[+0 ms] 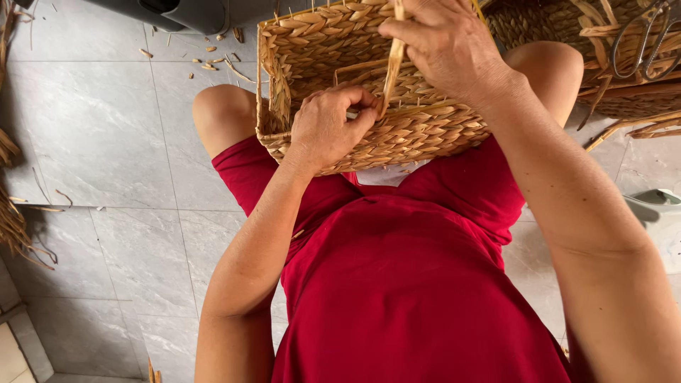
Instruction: The person sits on the floor with a woven water hyacinth basket on their lap and weaves flat strips along its rim, tucking and pressing the strips into the weave by hand. They pick up new strips from the floor, cut one with scissors, and continue binding the basket rim.
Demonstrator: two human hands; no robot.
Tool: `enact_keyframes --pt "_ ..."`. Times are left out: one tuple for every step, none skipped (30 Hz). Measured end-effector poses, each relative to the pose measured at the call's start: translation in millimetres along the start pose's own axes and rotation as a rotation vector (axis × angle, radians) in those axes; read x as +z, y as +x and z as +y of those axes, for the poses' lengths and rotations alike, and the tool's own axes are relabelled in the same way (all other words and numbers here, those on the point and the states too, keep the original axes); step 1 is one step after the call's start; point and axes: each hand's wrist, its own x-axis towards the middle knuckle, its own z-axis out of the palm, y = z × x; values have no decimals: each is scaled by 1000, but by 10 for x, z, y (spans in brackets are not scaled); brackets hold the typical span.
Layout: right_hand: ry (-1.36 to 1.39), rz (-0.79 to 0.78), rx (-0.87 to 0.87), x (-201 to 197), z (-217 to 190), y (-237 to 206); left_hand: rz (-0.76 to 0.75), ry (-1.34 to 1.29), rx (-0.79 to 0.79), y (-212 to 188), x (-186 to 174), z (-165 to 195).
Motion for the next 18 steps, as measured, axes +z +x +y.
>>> enact_keyframes --pt "7 -16 33 -25 16 -10 10 -19 37 4 -7 -1" --pt "18 -33 65 -45 30 -19 16 13 80 10 -6 1" --pt "34 -52 96 -45 15 -30 23 45 119 14 5 4" --pt "167 -54 151 -33 -1 -33 30 78 158 19 20 9" --pt "297 -55 209 -23 -21 -39 53 110 165 23 48 19" --pt "424 -55 267 -9 -43 -41 75 141 174 29 88 34" --pt "641 -125 443 4 -55 -32 97 172 183 30 127 45" --pt "860 -199 617 15 -70 -19 101 201 187 25 163 52" --pt "1080 -275 790 20 -79 0 104 232 192 26 192 54" --pt "1108 -296 783 18 -86 23 109 262 198 31 212 51" --pt "1138 -320 776 16 -97 50 104 283 198 26 227 44" --pt "1170 -346 770 14 -111 78 98 304 197 21 236 33" --pt "1139 -372 770 11 -133 104 95 326 199 25 239 23" --pt "1106 -395 769 11 -156 129 106 322 208 32 240 13" --pt "1073 -419 771 11 -179 147 116 318 218 33 243 6" --pt "1007 -418 721 16 -203 162 123 313 225 29 247 0" --pt "941 -417 671 23 -224 172 135 306 241 21 251 -4" --pt "876 -414 621 31 -236 177 148 301 257 14 255 -5"
